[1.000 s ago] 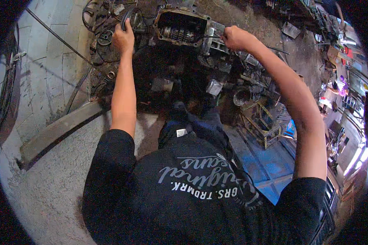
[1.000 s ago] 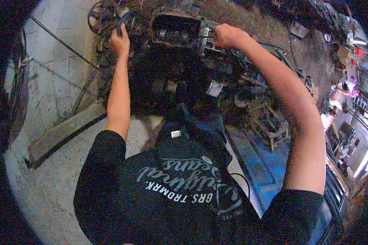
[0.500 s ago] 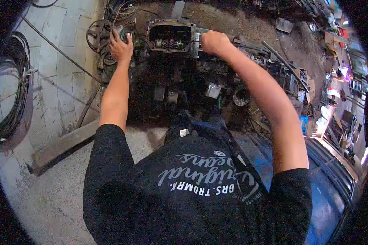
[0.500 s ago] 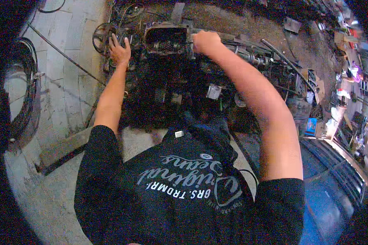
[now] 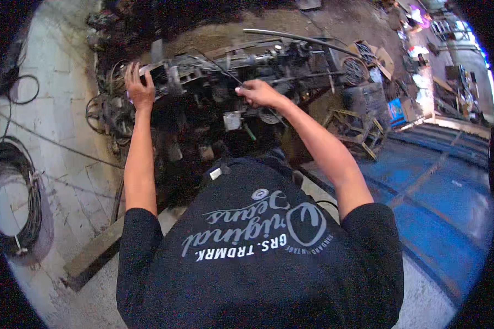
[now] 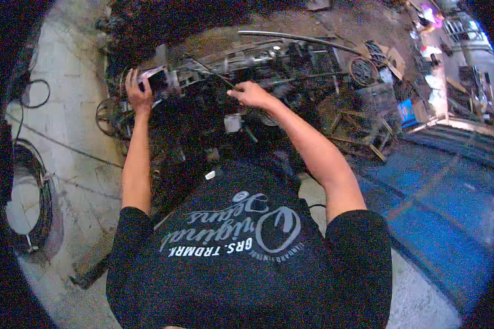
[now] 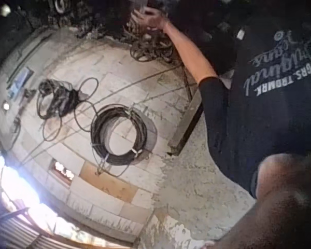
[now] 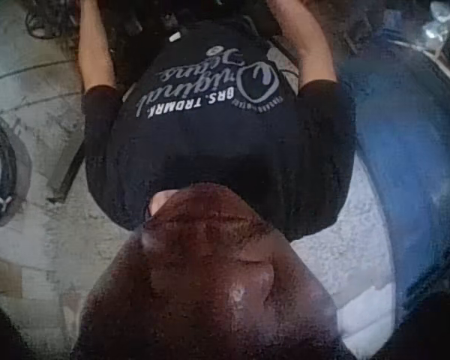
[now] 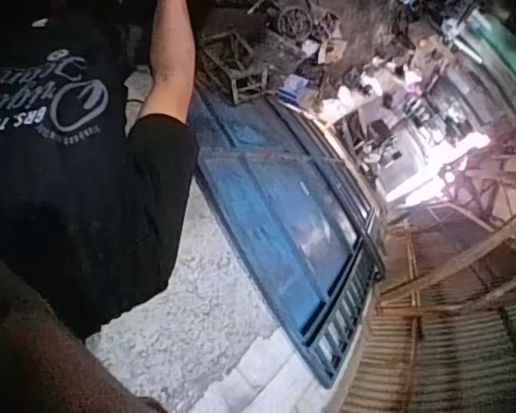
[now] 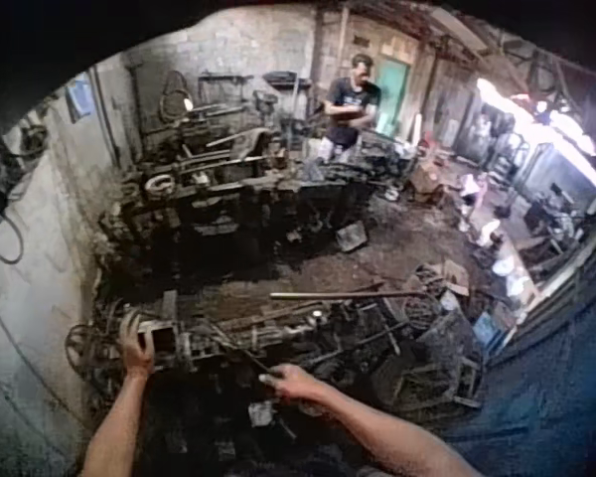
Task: The person operates and adjusts a machine used for processing metal rods and wire coils, using pliers to manipulate the machine's gears.
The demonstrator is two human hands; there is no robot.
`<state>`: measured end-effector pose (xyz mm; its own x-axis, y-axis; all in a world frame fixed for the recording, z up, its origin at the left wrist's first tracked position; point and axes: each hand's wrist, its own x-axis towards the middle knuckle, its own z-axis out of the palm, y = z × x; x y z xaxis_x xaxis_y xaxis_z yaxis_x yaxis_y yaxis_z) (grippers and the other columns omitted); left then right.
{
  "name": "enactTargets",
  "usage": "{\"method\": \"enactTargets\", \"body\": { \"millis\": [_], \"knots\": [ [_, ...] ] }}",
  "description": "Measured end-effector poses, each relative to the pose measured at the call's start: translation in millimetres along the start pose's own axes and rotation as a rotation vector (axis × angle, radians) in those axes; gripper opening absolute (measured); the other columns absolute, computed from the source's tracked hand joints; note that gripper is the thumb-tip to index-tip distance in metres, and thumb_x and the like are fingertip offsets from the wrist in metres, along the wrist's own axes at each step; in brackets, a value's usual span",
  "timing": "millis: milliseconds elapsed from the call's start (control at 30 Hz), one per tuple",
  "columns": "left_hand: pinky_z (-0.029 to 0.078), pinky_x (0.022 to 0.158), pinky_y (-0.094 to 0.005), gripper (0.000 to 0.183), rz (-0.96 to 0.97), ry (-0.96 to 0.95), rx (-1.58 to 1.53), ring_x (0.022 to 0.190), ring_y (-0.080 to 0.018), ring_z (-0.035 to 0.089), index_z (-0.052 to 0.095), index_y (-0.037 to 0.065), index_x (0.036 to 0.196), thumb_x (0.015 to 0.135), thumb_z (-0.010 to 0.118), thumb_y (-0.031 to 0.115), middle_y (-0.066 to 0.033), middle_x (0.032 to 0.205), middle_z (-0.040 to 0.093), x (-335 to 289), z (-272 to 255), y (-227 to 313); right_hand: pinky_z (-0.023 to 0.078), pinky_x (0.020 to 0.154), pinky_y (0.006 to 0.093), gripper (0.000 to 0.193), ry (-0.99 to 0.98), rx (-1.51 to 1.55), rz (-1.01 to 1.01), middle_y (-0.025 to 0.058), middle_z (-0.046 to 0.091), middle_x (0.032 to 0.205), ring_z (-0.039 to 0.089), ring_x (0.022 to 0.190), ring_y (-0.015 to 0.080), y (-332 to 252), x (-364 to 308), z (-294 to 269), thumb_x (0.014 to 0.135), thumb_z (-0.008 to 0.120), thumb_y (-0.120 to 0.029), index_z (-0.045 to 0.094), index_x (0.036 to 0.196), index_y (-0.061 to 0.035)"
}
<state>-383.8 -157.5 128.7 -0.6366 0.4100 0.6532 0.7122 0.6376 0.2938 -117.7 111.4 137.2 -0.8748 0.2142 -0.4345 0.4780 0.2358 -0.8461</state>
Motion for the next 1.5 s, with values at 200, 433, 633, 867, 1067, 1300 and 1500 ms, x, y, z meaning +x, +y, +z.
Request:
{"method": "enactTargets", "body": {
  "millis": [200, 433, 633, 867, 1067, 1300, 1500],
  "knots": [
    [0.046, 0.091, -0.0412, 0.037, 0.134, -0.200, -0.331, 0.106, -0.0369, 0.056, 0.055, 0.003, 0.122, 0.088, 0.060, 0.016, -0.0201, 0.113, 0.059, -35, 40, 177, 0.046, 0.062, 0.0420, 0.031, 0.482, -0.146, 0.072, 0.0220, 0.060, 0.068, 0.061, 0.064, 0.0360, 141, -115, -72, 0.081, 0.060, -0.028, 0.066, 0.085, 0.0021],
    [0.049, 0.083, -0.0381, 0.038, -0.012, -0.667, -0.469, 0.095, -0.0313, 0.061, 0.055, 0.005, 0.123, 0.087, 0.061, 0.015, -0.0149, 0.102, 0.063, -78, 94, 330, 0.047, 0.073, 0.0478, 0.025, 0.707, -0.165, 0.323, 0.0250, 0.064, 0.086, 0.062, 0.087, 0.0419, 333, -208, -132, 0.090, 0.054, -0.021, 0.063, 0.095, 0.0016],
    [0.049, 0.081, -0.0397, 0.043, 0.064, -0.757, -0.337, 0.093, -0.0330, 0.062, 0.051, 0.006, 0.128, 0.088, 0.062, 0.018, -0.0154, 0.098, 0.064, -102, 117, 378, 0.046, 0.077, 0.0471, 0.022, 0.873, -0.126, 0.241, 0.0254, 0.062, 0.092, 0.059, 0.088, 0.0435, 364, -118, -185, 0.089, 0.055, -0.016, 0.063, 0.100, 0.0015],
    [0.050, 0.077, -0.0404, 0.045, -0.019, -0.819, -0.204, 0.088, -0.0344, 0.062, 0.050, 0.008, 0.130, 0.088, 0.061, 0.017, -0.0164, 0.096, 0.065, -113, 105, 401, 0.046, 0.082, 0.0457, 0.031, 1.260, -0.148, -0.034, 0.0251, 0.060, 0.092, 0.058, 0.093, 0.0418, 363, 17, -234, 0.067, 0.058, -0.004, 0.064, 0.097, 0.0037],
    [0.049, 0.076, -0.0414, 0.048, -0.158, -0.878, -0.189, 0.087, -0.0356, 0.062, 0.047, 0.007, 0.133, 0.089, 0.062, 0.018, -0.0172, 0.096, 0.066, -133, 88, 393, 0.046, 0.078, 0.0473, 0.022, 1.321, -0.145, 0.089, 0.0231, 0.058, 0.088, 0.056, 0.085, 0.0430, 381, 41, -240, 0.067, 0.060, -0.004, 0.060, 0.086, 0.0055],
    [0.051, 0.071, -0.0417, 0.028, -0.541, -0.773, -0.143, 0.081, -0.0371, 0.065, 0.063, 0.004, 0.110, 0.090, 0.059, 0.023, -0.0200, 0.088, 0.067, -203, 84, 353, 0.048, 0.072, 0.0366, 0.018, 1.037, -0.053, -0.328, 0.0128, 0.055, 0.089, 0.058, 0.079, 0.0271, 280, -29, -198, 0.075, 0.060, 0.002, 0.059, 0.093, -0.0012],
    [0.050, 0.073, -0.0413, 0.047, -1.194, -0.846, -0.046, 0.083, -0.0359, 0.065, 0.066, -0.003, 0.097, 0.084, 0.062, 0.042, -0.0226, 0.089, 0.067, -347, 92, 275, 0.045, 0.084, 0.0425, 0.022, 0.821, -0.181, -0.867, 0.0155, 0.056, 0.094, 0.056, 0.092, 0.0344, 127, -9, -236, 0.079, 0.060, -0.012, 0.058, 0.099, -0.0031]
  ]
}}
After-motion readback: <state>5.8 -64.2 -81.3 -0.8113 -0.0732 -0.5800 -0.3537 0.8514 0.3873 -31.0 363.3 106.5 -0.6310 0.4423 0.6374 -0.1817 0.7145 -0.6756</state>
